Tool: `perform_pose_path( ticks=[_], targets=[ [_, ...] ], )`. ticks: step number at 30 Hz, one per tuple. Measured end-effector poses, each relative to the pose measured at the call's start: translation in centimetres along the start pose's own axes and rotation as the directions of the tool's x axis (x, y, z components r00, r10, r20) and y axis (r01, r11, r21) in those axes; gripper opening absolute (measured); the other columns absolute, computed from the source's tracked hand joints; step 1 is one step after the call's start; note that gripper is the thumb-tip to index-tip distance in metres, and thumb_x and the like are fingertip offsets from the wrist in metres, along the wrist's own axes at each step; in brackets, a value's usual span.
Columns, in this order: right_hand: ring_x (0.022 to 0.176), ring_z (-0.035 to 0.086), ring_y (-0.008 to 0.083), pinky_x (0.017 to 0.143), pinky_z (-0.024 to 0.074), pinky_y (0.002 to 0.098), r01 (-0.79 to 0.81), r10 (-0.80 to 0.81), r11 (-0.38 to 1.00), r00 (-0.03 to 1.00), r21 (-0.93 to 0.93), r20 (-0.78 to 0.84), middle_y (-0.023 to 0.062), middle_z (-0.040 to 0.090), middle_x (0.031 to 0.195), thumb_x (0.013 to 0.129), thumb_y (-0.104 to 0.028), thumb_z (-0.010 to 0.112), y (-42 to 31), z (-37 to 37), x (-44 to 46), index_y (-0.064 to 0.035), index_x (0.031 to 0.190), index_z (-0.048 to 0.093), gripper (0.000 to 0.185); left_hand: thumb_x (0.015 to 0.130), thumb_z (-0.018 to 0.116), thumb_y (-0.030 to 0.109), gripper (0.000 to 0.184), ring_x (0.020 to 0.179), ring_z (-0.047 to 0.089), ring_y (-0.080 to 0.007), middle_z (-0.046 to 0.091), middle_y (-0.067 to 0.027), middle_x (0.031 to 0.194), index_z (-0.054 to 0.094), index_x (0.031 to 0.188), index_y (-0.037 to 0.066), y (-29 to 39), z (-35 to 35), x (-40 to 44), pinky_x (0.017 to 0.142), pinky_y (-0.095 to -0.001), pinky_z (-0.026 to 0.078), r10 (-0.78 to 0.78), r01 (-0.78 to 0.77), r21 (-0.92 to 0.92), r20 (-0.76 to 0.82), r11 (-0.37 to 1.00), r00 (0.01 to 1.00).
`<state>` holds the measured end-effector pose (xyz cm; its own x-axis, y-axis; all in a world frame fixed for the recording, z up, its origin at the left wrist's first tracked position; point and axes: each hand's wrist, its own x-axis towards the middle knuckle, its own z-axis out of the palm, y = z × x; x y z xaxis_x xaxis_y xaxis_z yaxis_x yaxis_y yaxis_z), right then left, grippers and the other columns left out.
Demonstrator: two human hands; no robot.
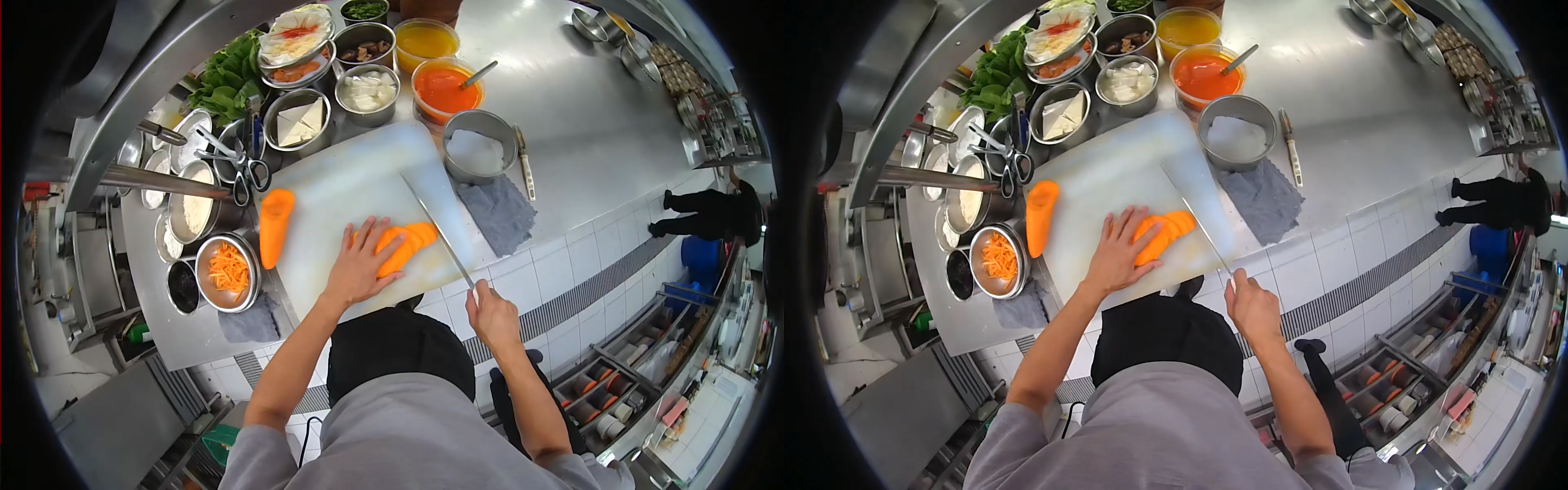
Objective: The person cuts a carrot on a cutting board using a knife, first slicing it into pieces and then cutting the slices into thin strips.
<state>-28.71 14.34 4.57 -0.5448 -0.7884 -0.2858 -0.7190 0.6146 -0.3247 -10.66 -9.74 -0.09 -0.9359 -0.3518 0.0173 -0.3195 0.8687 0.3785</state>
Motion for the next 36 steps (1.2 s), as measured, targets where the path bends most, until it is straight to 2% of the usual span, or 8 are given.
perform_pose_path(
  ticks=[2, 6, 11, 17, 20, 26, 30, 36],
  targets=[
    [0.063, 0.068, 0.0435, 0.061, 0.0561, 0.0521, 0.059, -0.06, 0.998, 0.997, -0.013, -0.045, 0.0194, 0.068, 0.075, 0.099, -0.022, 0.063, 0.1, -0.2, 0.2, -0.0047, 0.096, 0.052, 0.02, 0.094, 0.068, 0.05, 0.07, 0.15, 0.031, -0.0379, 0.036, -0.0117, 0.162, 0.046, 0.155, 0.022, -0.4, 0.4, 0.0, 0.122, -0.0625, 0.024, 0.064, -0.065, 0.084, 0.008, 0.994, 0.998],
    [0.063, 0.068, 0.0425, 0.06, 0.0562, 0.051, 0.077, -0.078, 0.997, 0.996, -0.013, -0.052, 0.0181, 0.067, 0.075, 0.098, -0.022, 0.063, 0.4, -0.1, 0.7, -0.0052, 0.097, 0.053, 0.02, 0.095, 0.067, 0.044, 0.064, 0.149, 0.033, -0.0371, 0.039, -0.0103, 0.161, 0.048, 0.153, 0.023, -0.3, 0.1, 0.6, 0.122, -0.061, 0.025, 0.047, -0.048, 0.019, 0.034, 0.999, 0.998],
    [0.062, 0.068, 0.042, 0.06, 0.056, 0.0507, 0.106, -0.108, 0.994, 0.992, -0.04, -0.057, 0.0179, 0.067, 0.075, 0.098, -0.022, 0.064, 0.5, 0.2, 0.7, -0.0051, 0.1, 0.054, 0.019, 0.096, 0.065, 0.036, 0.057, 0.144, 0.037, -0.0365, 0.044, -0.0095, 0.155, 0.05, 0.15, 0.023, -1.3, 0.4, 1.2, 0.12, -0.0593, 0.028, 0.19, -0.191, 0.042, 0.033, 0.981, 0.981],
    [0.063, 0.068, 0.042, 0.059, 0.0563, 0.0512, 0.103, -0.104, 0.994, 0.993, -0.029, -0.05, 0.0193, 0.066, 0.076, 0.098, -0.022, 0.063, -0.1, 0.2, 0.8, -0.0035, 0.106, 0.056, 0.021, 0.094, 0.068, 0.036, 0.061, 0.144, 0.038, -0.0356, 0.043, -0.0096, 0.156, 0.049, 0.151, 0.024, -2.1, -1.1, 2.1, 0.121, -0.0591, 0.027, 0.293, -0.299, 0.025, 0.129, 0.954, 0.947],
    [0.062, 0.068, 0.0422, 0.059, 0.0561, 0.0514, 0.094, -0.095, 0.995, 0.994, -0.027, -0.054, 0.0192, 0.066, 0.075, 0.098, -0.022, 0.063, -0.1, 0.5, 0.7, -0.0036, 0.106, 0.056, 0.021, 0.093, 0.069, 0.039, 0.062, 0.143, 0.039, -0.0342, 0.045, -0.0102, 0.154, 0.049, 0.15, 0.021, 0.8, -2.6, 2.2, 0.12, -0.0583, 0.029, 0.166, -0.165, 0.021, -0.008, 0.986, 0.986],
    [0.061, 0.068, 0.0421, 0.058, 0.0552, 0.052, 0.07, -0.07, 0.998, 0.995, -0.002, -0.074, 0.0192, 0.067, 0.072, 0.099, -0.023, 0.063, -0.6, 0.6, 0.5, -0.0048, 0.096, 0.052, 0.021, 0.093, 0.069, 0.045, 0.064, 0.13, 0.048, -0.0328, 0.053, -0.0112, 0.138, 0.053, 0.145, 0.01, 1.1, 1.5, 3.4, 0.112, -0.0568, 0.035, 0.085, -0.082, 0.102, -0.024, 0.991, 0.996],
    [0.062, 0.068, 0.0423, 0.058, 0.0549, 0.052, 0.057, -0.056, 0.998, 0.996, 0.006, -0.071, 0.0194, 0.067, 0.071, 0.099, -0.023, 0.063, -0.5, 1.0, 0.3, -0.0049, 0.096, 0.052, 0.022, 0.092, 0.07, 0.044, 0.062, 0.125, 0.05, -0.0317, 0.055, -0.0112, 0.133, 0.056, 0.141, 0.009, 1.3, 1.0, 3.5, 0.109, -0.056, 0.037, 0.14, -0.13, 0.132, -0.064, 0.983, 0.988],
    [0.062, 0.067, 0.0435, 0.058, 0.0545, 0.053, 0.056, -0.051, 0.997, 0.995, 0.061, -0.088, 0.02, 0.067, 0.07, 0.1, -0.024, 0.062, -0.6, 1.2, 0.2, -0.0052, 0.095, 0.052, 0.022, 0.09, 0.071, 0.044, 0.057, 0.118, 0.054, -0.0315, 0.058, -0.0113, 0.125, 0.061, 0.136, 0.011, 4.1, 1.2, 4.9, 0.103, -0.0511, 0.04, 0.011, 0.016, 0.154, -0.17, 0.988, 0.985]
  ],
)
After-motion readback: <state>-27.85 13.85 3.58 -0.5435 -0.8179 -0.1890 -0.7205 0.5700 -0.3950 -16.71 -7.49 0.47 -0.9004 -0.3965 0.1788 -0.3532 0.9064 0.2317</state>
